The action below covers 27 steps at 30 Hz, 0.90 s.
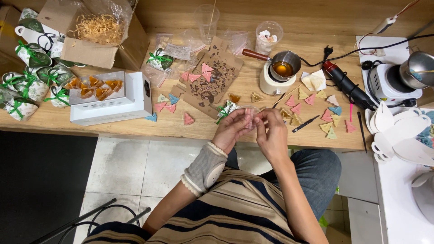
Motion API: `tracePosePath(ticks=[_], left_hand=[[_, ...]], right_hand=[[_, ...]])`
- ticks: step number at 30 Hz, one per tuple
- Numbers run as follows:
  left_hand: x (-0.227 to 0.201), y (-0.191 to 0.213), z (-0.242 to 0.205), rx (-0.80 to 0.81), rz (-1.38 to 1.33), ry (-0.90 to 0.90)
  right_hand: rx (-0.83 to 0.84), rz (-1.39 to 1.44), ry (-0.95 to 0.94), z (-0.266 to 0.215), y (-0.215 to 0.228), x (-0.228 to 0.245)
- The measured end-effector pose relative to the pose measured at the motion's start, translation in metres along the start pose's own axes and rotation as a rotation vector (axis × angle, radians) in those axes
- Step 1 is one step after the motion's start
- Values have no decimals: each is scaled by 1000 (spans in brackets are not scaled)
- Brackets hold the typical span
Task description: Decorating small triangular wax shapes using glue and tiny decorative elements with a wooden stick.
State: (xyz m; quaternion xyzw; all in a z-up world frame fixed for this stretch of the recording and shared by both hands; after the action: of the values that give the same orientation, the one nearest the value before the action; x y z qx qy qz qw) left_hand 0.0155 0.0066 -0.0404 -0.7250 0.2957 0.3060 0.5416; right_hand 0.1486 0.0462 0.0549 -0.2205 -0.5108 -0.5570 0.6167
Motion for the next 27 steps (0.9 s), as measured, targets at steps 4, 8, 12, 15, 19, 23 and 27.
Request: tracePosePath(ticks=[4,8,12,15,19,23,27], left_hand=[[2,6,6,-43,207,-112],[-5,3,8,-48,354,-172],[-9,5,15,-22,413,-197],[-7,10,22,1,439,-213],[1,23,30,-61,469,-191],[-16,30,30,-212,436,-156],[-18,45,27,-154,147,-88]], right_hand=[[126,-247,-85,0,4,0],[112,-156,-178,1,1,-15],[78,-126,-170,2,-3,-31],[81,-148,-151,0,-6,-33],[48,-101,-224,1,-4,-32],[44,-109,-213,-15,15,-90],[19,-278,52,-7,20,-57]])
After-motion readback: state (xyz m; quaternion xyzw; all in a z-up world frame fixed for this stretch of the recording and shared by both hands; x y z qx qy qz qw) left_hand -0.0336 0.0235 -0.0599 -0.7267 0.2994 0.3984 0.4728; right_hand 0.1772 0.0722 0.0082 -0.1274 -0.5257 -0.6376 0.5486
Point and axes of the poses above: each hand's wrist, its own z-axis towards the middle knuckle, its own y-axis out of the back of the hand, x = y × z, the point moved 3 cm from there along z, towards the middle knuckle, and after that the axes turned 8 degrees about z, right-handed, at the moved point
